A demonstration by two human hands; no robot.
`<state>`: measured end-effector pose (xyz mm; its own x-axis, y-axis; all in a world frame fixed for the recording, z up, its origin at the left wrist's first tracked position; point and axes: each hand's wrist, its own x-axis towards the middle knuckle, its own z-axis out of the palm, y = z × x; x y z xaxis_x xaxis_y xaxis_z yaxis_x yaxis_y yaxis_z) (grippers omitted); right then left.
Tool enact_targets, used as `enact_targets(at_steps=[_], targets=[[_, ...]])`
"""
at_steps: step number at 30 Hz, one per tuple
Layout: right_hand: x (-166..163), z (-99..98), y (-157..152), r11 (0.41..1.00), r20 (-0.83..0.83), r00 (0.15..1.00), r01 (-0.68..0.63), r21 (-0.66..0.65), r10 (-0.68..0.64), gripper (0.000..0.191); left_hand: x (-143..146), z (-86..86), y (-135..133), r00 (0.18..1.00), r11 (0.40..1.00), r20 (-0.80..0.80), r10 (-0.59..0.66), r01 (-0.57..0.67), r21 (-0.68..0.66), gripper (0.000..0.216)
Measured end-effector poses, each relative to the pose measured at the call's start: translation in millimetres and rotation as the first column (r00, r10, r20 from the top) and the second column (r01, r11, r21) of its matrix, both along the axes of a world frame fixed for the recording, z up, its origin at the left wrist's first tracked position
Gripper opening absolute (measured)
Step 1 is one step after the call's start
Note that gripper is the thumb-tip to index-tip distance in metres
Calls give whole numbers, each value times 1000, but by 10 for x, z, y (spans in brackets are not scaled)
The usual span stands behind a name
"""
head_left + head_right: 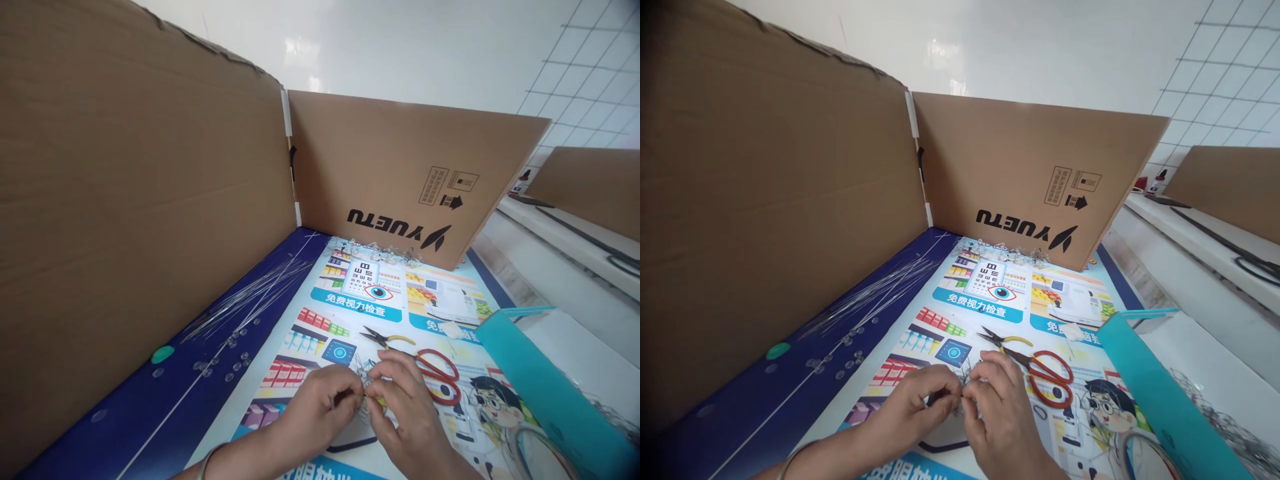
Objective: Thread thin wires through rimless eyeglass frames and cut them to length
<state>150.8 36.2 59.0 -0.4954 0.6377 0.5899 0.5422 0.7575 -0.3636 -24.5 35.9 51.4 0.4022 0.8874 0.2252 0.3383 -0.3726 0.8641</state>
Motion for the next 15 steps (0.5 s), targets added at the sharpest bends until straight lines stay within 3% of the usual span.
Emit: enact_targets(at_steps=[7, 15], targets=[[-5, 63, -23, 999, 95, 995, -25, 32, 22, 20, 24, 14, 5, 1000, 999, -18, 24, -25, -28, 17], [-84, 69, -50, 987, 88, 992, 73, 140, -86, 17, 32, -3, -24, 1000, 998, -10, -25, 25, 50, 18]])
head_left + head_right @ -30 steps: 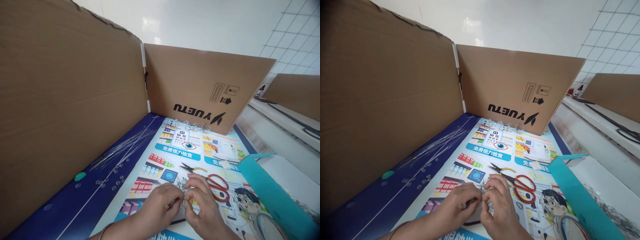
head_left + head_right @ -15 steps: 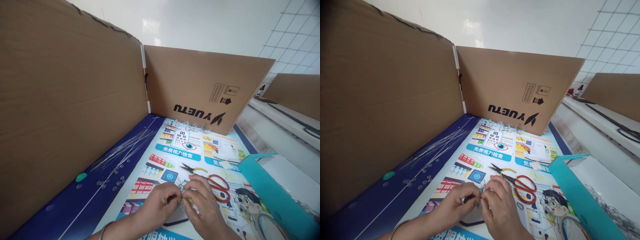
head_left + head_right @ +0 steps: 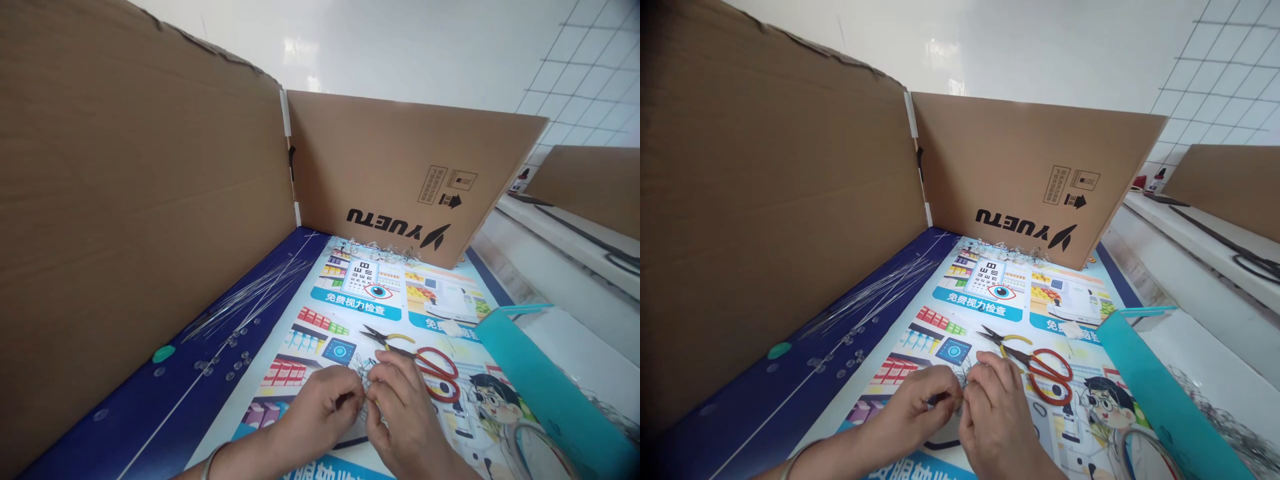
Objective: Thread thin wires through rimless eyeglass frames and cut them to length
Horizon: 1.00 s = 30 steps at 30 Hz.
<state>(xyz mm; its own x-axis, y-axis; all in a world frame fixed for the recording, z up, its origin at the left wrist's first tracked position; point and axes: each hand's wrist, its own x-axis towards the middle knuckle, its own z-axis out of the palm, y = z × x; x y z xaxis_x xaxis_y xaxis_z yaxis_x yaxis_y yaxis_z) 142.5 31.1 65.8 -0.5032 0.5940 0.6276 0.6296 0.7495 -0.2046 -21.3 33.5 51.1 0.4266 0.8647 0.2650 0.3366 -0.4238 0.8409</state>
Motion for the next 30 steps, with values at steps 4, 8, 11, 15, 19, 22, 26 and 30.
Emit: enact_targets(at_steps=[4, 8, 11, 15, 19, 22, 26, 30], targets=[[29, -40, -27, 988, 138, 990, 16, 157, -37, 21, -19, 17, -6, 999, 998, -21, -41, 42, 47, 18], [32, -20, -17, 999, 68, 998, 13, 34, -16, 18, -18, 51, 15, 999, 999, -29, -21, 20, -35, 16], [36, 2, 7, 999, -21, 1000, 0, -49, -1, 17, -14, 59, 34, 999, 994, -44, 1, -6, -108, 13], [78, -12, 24, 999, -63, 998, -16, -52, 12, 18, -26, 40, 39, 997, 990, -79, 8, -19, -140, 12], [107, -39, 25, 997, -128, 992, -24, -74, 15, 20, -47, 14, 47, 1000, 974, 22, 12, -7, -228, 9], [90, -52, 26, 990, -207, 978, -54, -131, 26, 19, -51, -7, 68, 957, 909, 290, 14, 108, -402, 4], [49, -78, 35, 972, -283, 958, -101, -214, 38, 20, -25, -42, 81, 809, 805, 574, 129, 253, -537, 20], [34, -133, 42, 967, -300, 953, -117, -226, 45, 21, 12, -85, 58, 774, 816, 604, 189, 218, -535, 22]])
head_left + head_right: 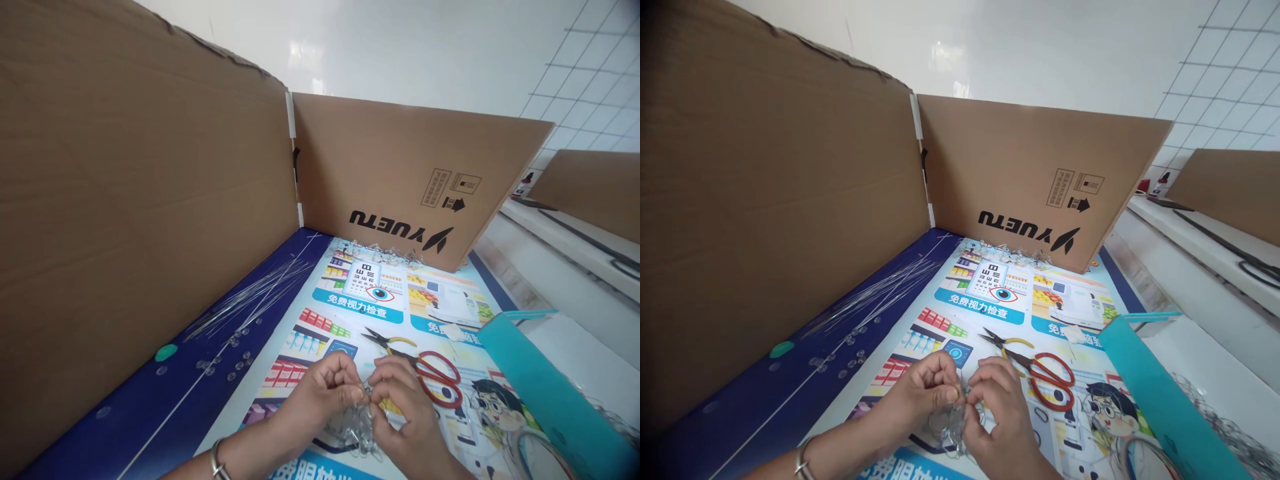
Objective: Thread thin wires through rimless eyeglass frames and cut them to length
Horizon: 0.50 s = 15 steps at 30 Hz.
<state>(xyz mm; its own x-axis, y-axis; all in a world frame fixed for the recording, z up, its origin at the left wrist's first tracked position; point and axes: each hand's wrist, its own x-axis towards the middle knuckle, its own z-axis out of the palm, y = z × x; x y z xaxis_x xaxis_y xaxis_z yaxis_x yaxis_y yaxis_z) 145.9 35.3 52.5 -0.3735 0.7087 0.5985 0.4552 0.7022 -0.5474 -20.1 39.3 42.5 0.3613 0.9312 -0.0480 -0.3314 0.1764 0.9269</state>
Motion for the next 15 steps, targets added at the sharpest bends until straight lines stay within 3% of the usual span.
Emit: enact_targets(at_steps=[3, 5, 7, 9, 10, 12, 15], targets=[[-2, -42, 1, 1000, -6, 1000, 11, 17, -11, 21, -1, -12, -33, 980, 983, -176, 91, -60, 172, 14], [-5, -62, 3, 999, -5, 1000, 19, 26, -19, 21, -29, -16, -53, 914, 924, -351, 205, -62, 377, 7], [-9, -76, 6, 999, 0, 1000, 25, 35, -25, 20, -74, -27, -61, 804, 785, -488, 340, 43, 618, 9], [-10, -86, 8, 998, 7, 999, 37, 43, -37, 21, -121, -40, -56, 691, 600, -552, 468, 211, 772, 17], [-8, -90, 8, 998, 12, 999, 45, 47, -46, 21, -140, -41, -50, 645, 527, -569, 511, 287, 800, 21], [0, -96, 7, 996, 17, 998, 63, 56, -64, 22, -165, -19, -36, 570, 462, -609, 551, 399, 792, 25], [20, -101, 7, 994, 30, 995, 90, 63, -92, 21, -179, 80, -23, 490, 486, -693, 529, 495, 720, 26]])
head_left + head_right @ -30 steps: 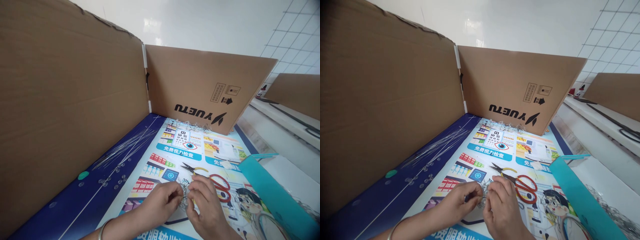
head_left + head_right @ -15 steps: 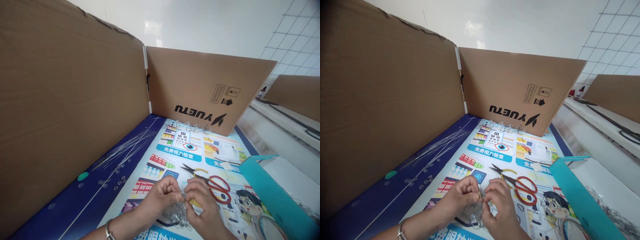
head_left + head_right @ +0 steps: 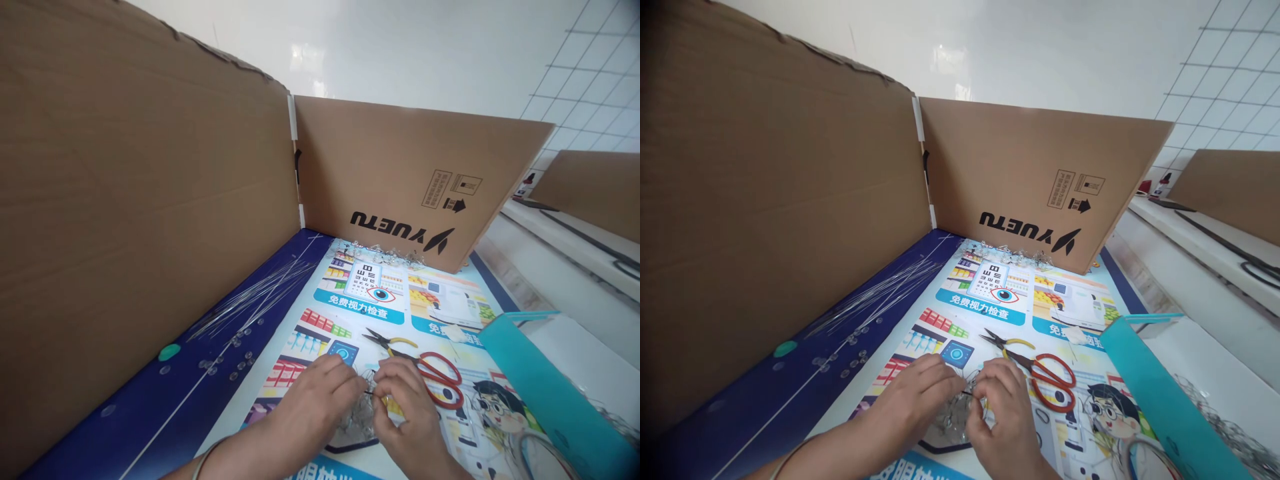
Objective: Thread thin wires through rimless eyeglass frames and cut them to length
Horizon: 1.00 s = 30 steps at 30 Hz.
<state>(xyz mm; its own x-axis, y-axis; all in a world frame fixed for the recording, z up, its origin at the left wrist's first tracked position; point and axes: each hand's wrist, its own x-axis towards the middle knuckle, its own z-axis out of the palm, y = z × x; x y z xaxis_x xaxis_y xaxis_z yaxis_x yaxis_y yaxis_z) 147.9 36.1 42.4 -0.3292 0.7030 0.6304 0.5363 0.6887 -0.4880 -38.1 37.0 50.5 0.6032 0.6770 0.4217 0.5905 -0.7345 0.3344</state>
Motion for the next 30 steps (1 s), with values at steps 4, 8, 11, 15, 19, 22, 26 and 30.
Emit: enact_targets(at_steps=[4, 8, 11, 15, 19, 22, 26, 30], targets=[[22, -1, 12, 999, 21, 999, 36, -22, -35, 21, -15, 154, -16, 987, 998, -154, 39, -46, -47, 21], [24, -14, 18, 999, 27, 999, 26, -23, -26, 21, -10, 217, -46, 944, 999, -326, 45, -52, -13, 15], [21, -31, 17, 1000, 30, 999, 16, -8, -15, 23, 9, 235, -56, 902, 998, -427, 67, -67, 15, 17], [21, -40, 12, 1000, 30, 999, 17, -20, -17, 23, 13, 283, -70, 913, 993, -399, 87, -113, -41, 19], [-2, -37, 1, 998, 10, 1000, 8, -58, -7, 24, -5, 339, -78, 980, 975, -197, 35, -77, -207, 10], [-38, -42, -5, 995, -19, 1000, -3, -95, 2, 23, -21, 368, -40, 1000, 945, -9, -6, 3, -326, 11], [-77, -44, -20, 985, -61, 998, -17, -172, 7, 22, -47, 350, 48, 932, 851, 337, -132, 281, -445, 16], [-99, -36, -39, 972, -65, 998, -23, -233, 8, 20, -56, 195, 93, 831, 642, 535, -152, 495, -586, 20]])
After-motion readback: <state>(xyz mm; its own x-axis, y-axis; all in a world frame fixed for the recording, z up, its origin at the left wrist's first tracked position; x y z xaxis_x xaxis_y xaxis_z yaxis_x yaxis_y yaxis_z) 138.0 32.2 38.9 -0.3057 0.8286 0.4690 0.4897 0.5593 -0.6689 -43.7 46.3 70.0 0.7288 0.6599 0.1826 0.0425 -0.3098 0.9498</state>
